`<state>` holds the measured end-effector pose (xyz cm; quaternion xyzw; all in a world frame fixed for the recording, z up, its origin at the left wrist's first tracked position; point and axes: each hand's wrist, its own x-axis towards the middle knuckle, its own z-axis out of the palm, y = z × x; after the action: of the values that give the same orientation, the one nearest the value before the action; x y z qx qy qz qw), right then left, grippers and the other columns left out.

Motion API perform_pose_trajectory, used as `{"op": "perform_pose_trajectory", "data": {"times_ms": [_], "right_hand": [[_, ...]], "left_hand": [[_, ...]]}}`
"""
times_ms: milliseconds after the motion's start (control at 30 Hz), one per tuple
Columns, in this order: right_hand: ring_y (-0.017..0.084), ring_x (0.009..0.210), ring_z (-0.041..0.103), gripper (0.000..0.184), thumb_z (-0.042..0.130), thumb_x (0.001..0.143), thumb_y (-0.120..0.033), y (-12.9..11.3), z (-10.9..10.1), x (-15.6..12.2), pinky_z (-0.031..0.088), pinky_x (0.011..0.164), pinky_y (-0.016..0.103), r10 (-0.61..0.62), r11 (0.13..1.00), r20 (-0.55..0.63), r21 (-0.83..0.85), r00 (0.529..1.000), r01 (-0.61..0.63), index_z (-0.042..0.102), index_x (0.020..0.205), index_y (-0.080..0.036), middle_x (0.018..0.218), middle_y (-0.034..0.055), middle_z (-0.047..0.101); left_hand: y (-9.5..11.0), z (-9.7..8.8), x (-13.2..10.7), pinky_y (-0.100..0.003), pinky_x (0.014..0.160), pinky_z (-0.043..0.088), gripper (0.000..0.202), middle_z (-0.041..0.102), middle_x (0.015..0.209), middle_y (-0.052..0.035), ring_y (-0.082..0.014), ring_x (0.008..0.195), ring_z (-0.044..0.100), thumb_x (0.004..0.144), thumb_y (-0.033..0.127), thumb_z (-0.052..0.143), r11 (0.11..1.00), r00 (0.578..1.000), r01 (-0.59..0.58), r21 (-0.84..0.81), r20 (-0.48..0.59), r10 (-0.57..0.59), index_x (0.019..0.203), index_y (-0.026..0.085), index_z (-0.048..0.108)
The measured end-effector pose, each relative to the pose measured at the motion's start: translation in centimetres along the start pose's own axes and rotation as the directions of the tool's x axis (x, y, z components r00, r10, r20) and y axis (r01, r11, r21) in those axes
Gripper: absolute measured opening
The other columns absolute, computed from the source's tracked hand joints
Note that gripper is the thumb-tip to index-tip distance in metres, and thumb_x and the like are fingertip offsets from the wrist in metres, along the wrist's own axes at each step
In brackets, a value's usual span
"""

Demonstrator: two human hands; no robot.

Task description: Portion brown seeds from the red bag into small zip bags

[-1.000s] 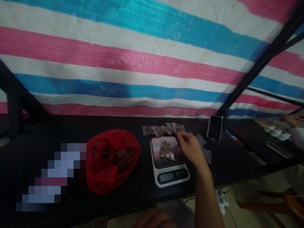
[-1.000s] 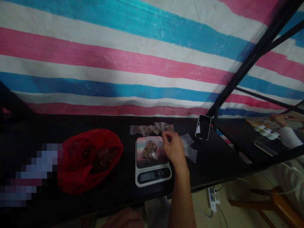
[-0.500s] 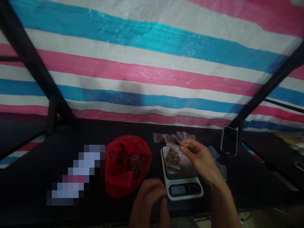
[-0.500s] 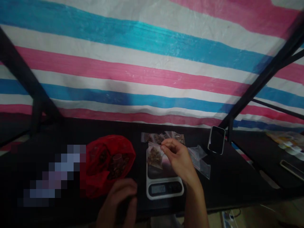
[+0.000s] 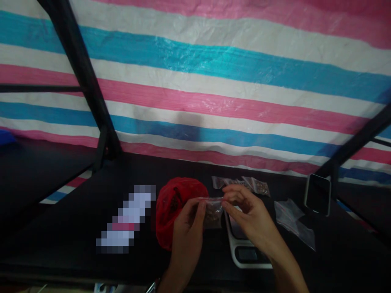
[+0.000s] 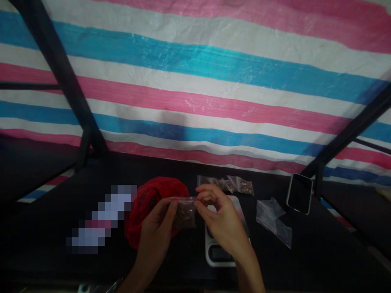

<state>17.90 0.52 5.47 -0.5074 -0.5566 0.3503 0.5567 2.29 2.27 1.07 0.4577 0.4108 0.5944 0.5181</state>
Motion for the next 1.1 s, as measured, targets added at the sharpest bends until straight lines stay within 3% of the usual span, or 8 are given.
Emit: {"op": "perform_pose_trajectory", "data": {"times_ms": [233, 367, 500, 667, 800, 967, 1100], "right_hand": [[0.014, 0.074, 0.06, 0.014, 0.07, 0.09, -0.027, 0.2, 1.4, 0.1, 0.051, 0.073, 0.026, -0.119, 0.991, -0.045, -0.06, 0.992, 0.116, 0.063, 0.102, -0.025, 0.081, -0.0042, 0.062], [0.016, 0.083, 0.063, 0.026, 0.066, 0.096, -0.031, 0.5, 1.7, 0.0, 0.052, 0.081, 0.028, -0.1, 0.992, 0.005, -0.071, 0.995, 0.1, 0.061, 0.121, -0.025, 0.089, -0.0022, 0.065], [0.016, 0.079, 0.061, 0.019, 0.067, 0.093, -0.029, 0.4, 2.0, 0.0, 0.051, 0.077, 0.027, -0.09, 0.993, -0.017, -0.074, 0.996, 0.088, 0.06, 0.111, -0.025, 0.083, -0.0034, 0.063], [0.017, 0.083, 0.065, 0.03, 0.069, 0.092, -0.029, 0.4, 2.2, -0.2, 0.053, 0.08, 0.028, -0.08, 0.996, -0.014, -0.046, 0.997, 0.079, 0.06, 0.121, -0.025, 0.088, -0.0028, 0.065], [0.016, 0.083, 0.065, 0.023, 0.068, 0.09, -0.025, 0.2, 2.0, -0.3, 0.053, 0.079, 0.027, -0.107, 0.992, -0.027, -0.071, 0.994, 0.105, 0.061, 0.112, -0.025, 0.086, -0.0026, 0.065], [0.018, 0.087, 0.07, 0.032, 0.07, 0.093, -0.026, -0.1, 1.6, -0.7, 0.054, 0.084, 0.031, -0.085, 0.994, 0.016, -0.06, 0.996, 0.086, 0.061, 0.124, -0.026, 0.092, -0.0008, 0.072], [0.019, 0.079, 0.07, 0.025, 0.075, 0.087, -0.026, -0.1, 0.2, -0.7, 0.054, 0.079, 0.031, -0.107, 0.991, -0.071, -0.082, 0.992, 0.101, 0.064, 0.11, -0.026, 0.08, -0.0027, 0.071]], "left_hand": [[-0.3, -0.2, 0.2, -0.027, 0.073, 0.064, 0.033, 0.082, 0.092, -0.0048, -0.0202, 0.082, 0.078, 0.085, 0.052, 0.072, 0.999, 0.999, -0.008, 0.032, 0.04, 0.006, 0.092, 0.021, 0.079], [-0.3, -0.3, 0.1, -0.029, 0.075, 0.065, 0.03, 0.083, 0.092, -0.0053, -0.0216, 0.084, 0.079, 0.087, 0.05, 0.07, 0.998, 0.998, -0.028, 0.049, 0.058, 0.025, 0.092, 0.022, 0.08], [-0.7, -0.4, 0.1, -0.03, 0.078, 0.065, 0.032, 0.083, 0.095, -0.0061, -0.0229, 0.087, 0.08, 0.088, 0.052, 0.072, 0.997, 0.997, -0.035, 0.061, 0.073, 0.031, 0.093, 0.022, 0.081], [-1.4, -0.2, 0.1, -0.031, 0.08, 0.065, 0.035, 0.084, 0.101, -0.0075, -0.0237, 0.091, 0.08, 0.088, 0.055, 0.074, 1.0, 0.998, -0.002, 0.017, 0.067, 0.001, 0.096, 0.022, 0.081], [-1.2, -0.3, 0.1, -0.031, 0.08, 0.066, 0.034, 0.084, 0.095, -0.007, -0.0228, 0.086, 0.08, 0.088, 0.053, 0.076, 1.0, 0.994, -0.025, 0.01, 0.103, 0.024, 0.093, 0.021, 0.082], [-0.9, -0.3, 0.2, -0.033, 0.085, 0.066, 0.028, 0.086, 0.099, -0.008, -0.0246, 0.091, 0.081, 0.088, 0.049, 0.077, 0.997, 0.983, -0.051, 0.06, 0.178, 0.04, 0.09, 0.022, 0.085], [-2.0, 0.0, -0.6, -0.036, 0.094, 0.066, 0.032, 0.086, 0.113, -0.0081, -0.0264, 0.104, 0.082, 0.095, 0.05, 0.068, 0.971, 0.982, -0.126, 0.201, 0.165, 0.093, 0.106, 0.024, 0.085]]}}
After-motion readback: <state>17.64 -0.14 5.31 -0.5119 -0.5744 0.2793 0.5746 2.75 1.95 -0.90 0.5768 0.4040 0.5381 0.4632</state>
